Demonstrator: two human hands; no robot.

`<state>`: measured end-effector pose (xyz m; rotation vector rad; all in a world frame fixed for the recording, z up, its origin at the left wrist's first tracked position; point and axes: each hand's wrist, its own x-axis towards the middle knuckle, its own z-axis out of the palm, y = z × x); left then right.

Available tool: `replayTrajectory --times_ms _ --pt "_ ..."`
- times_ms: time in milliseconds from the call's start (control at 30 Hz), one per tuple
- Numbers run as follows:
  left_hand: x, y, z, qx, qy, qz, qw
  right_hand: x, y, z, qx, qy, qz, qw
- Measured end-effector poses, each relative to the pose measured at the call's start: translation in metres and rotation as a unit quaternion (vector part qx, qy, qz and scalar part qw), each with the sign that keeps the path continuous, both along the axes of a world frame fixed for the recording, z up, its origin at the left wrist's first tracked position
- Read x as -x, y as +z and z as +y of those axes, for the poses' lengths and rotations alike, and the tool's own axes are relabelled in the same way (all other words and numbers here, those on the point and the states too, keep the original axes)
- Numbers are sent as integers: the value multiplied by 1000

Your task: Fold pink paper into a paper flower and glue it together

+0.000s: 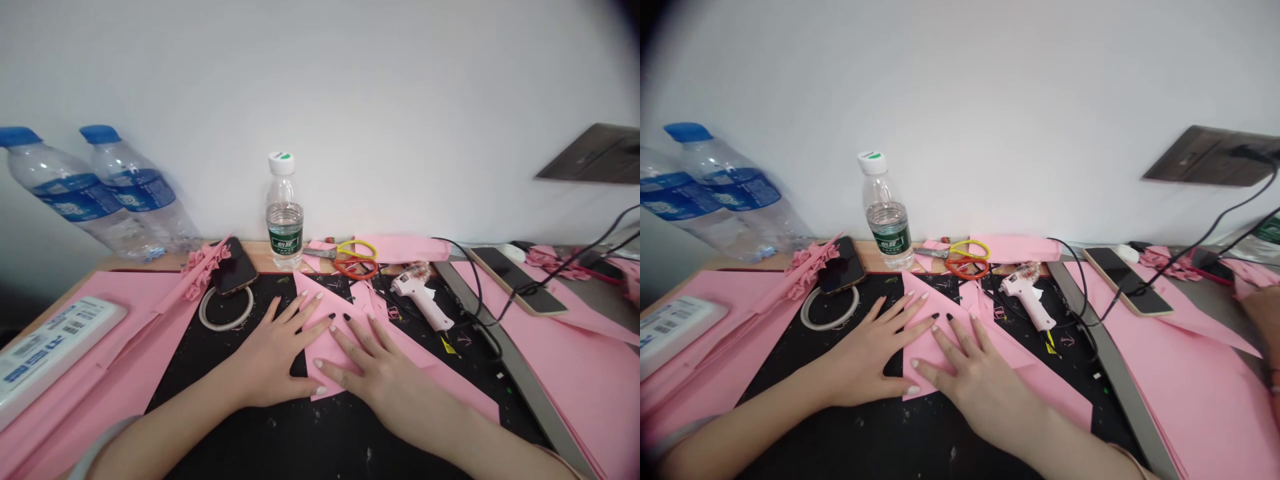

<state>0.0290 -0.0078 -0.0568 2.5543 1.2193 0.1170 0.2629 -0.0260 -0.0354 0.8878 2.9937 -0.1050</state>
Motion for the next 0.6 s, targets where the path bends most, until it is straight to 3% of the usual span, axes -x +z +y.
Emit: replayTrajectory --times_ms 100,200,400,500,600 --pt "0 1 0 4 -1 4 1000 0 12 2 69 -10 8 998" --pt "0 3 1 8 0 8 1000 2 16 10 85 -47 28 995" --pt "0 3 2 13 -9 22 1000 4 -2 24 51 -63 90 993" --pt "1 2 2 11 -5 24 1000 2 -7 29 41 -165 161 972" --pt "1 1 1 8 -6 26 1000 1 -2 42 81 -277 197 937"
